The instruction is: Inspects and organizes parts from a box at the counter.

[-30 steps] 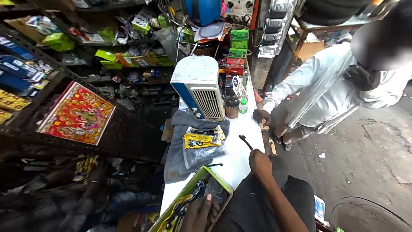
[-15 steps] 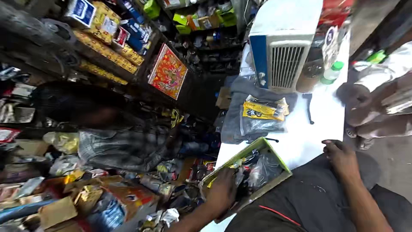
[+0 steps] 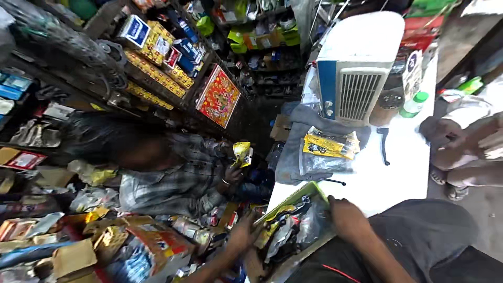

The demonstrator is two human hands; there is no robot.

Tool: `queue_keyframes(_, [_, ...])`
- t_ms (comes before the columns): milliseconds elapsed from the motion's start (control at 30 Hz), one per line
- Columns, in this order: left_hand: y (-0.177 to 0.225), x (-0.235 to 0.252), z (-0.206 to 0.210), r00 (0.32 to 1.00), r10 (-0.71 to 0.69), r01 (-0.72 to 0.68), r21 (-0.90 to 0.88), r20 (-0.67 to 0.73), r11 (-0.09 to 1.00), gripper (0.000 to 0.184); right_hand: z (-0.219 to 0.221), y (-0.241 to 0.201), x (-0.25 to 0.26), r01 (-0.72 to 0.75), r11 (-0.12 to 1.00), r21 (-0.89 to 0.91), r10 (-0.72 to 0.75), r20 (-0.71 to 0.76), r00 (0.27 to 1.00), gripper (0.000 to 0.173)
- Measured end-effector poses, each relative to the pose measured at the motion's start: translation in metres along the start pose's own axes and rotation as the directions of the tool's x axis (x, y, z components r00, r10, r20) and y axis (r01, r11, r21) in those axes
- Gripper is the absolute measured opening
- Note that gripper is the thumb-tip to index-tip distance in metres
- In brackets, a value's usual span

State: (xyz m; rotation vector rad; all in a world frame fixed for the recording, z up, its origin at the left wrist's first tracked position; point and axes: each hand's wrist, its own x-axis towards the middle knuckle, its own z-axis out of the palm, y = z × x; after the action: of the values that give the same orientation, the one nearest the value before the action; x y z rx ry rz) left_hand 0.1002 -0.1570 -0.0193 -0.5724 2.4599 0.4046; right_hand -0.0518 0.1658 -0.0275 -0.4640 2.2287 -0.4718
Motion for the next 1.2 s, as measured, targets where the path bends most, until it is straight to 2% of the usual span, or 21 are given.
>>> queue_keyframes(67, [-0.028,0.005,0.005,0.995,-0.067,0.068,-0.012,0.073,0.998,0.062,0.009,-0.022,0.006,0.062,0.997,0.043,-0.063,0.016,0.998,0.056])
queue_keyframes(200, [-0.067,-0.002,0.015,0.994,-0.108,0.107,-0.042,-0.017,0.993,0.061,0.024,-0.039,0.038,0.189,0.975,0.118,-0.186,-0.032,0.982,0.045])
queue_keyframes(267, [-0.073,-0.001,0.017,0.993,-0.115,0.113,-0.047,-0.037,0.992,0.061,0.028,-0.038,0.051,0.246,0.961,0.129,-0.239,-0.069,0.969,0.048])
queue_keyframes(367, [-0.071,-0.001,0.017,0.993,-0.111,0.108,-0.051,-0.048,0.993,0.061,0.032,-0.010,0.056,0.328,0.880,0.345,-0.283,-0.175,0.943,0.054])
queue_keyframes(433, [-0.071,-0.002,0.019,0.993,-0.096,0.091,-0.068,-0.066,0.993,0.064,0.043,0.021,0.050,0.338,0.817,0.467,-0.236,-0.263,0.935,0.046])
queue_keyframes(500, [-0.074,0.000,0.020,0.996,-0.081,0.078,-0.072,-0.039,0.994,0.066,0.053,0.052,0.040,0.289,0.807,0.515,-0.148,-0.298,0.943,0.039])
queue_keyframes(567, [-0.064,0.002,0.001,0.988,-0.108,0.108,0.009,0.110,0.994,0.068,0.058,0.070,0.026,0.256,0.778,0.574,-0.066,-0.330,0.942,0.035])
queue_keyframes(600, [-0.049,0.000,-0.019,0.965,-0.141,0.122,0.097,0.223,0.988,0.066,0.059,0.073,0.018,0.260,0.736,0.625,-0.025,-0.359,0.933,0.032])
queue_keyframes(667, [0.013,-0.008,-0.072,0.880,-0.219,0.073,0.334,0.422,0.940,0.059,0.057,0.069,0.007,0.294,0.617,0.730,0.064,-0.418,0.906,0.028])
queue_keyframes(700, [0.050,-0.011,-0.096,0.867,-0.220,0.012,0.423,0.446,0.906,0.051,0.055,0.068,0.003,0.317,0.552,0.771,0.104,-0.440,0.892,0.026])
queue_keyframes(733, [0.080,-0.009,-0.113,0.887,-0.174,-0.049,0.462,0.428,0.886,0.045,0.054,0.068,0.001,0.337,0.502,0.797,0.137,-0.457,0.879,0.026])
queue_keyframes(800, [0.125,0.004,-0.129,0.952,0.093,-0.225,0.461,0.290,0.858,0.037,0.053,0.068,-0.002,0.363,0.418,0.833,0.199,-0.474,0.858,0.025])
queue_keyframes(867, [0.165,0.022,-0.132,0.915,0.355,-0.404,0.387,0.193,0.829,0.038,0.052,0.069,-0.002,0.389,0.361,0.848,0.258,-0.491,0.832,0.024])
queue_keyframes(933, [0.208,0.035,-0.124,0.838,0.501,-0.546,0.336,0.218,0.767,0.040,0.050,0.069,0.000,0.403,0.327,0.855,0.318,-0.501,0.805,0.024])
queue_keyframes(1033, [0.272,0.054,-0.100,0.790,0.564,-0.613,0.334,0.240,0.716,0.054,0.047,0.070,0.001,0.415,0.298,0.860,0.373,-0.505,0.778,0.024])
queue_keyframes(1100, [0.308,0.092,-0.083,0.781,0.610,-0.609,0.389,0.137,0.692,0.065,0.050,0.071,0.004,0.428,0.292,0.856,0.399,-0.515,0.758,0.023])
queue_keyframes(1200, [0.334,0.175,-0.057,0.831,0.555,-0.492,0.507,0.032,0.708,0.092,0.053,0.070,0.004,0.395,0.332,0.857,0.396,-0.506,0.766,0.022])
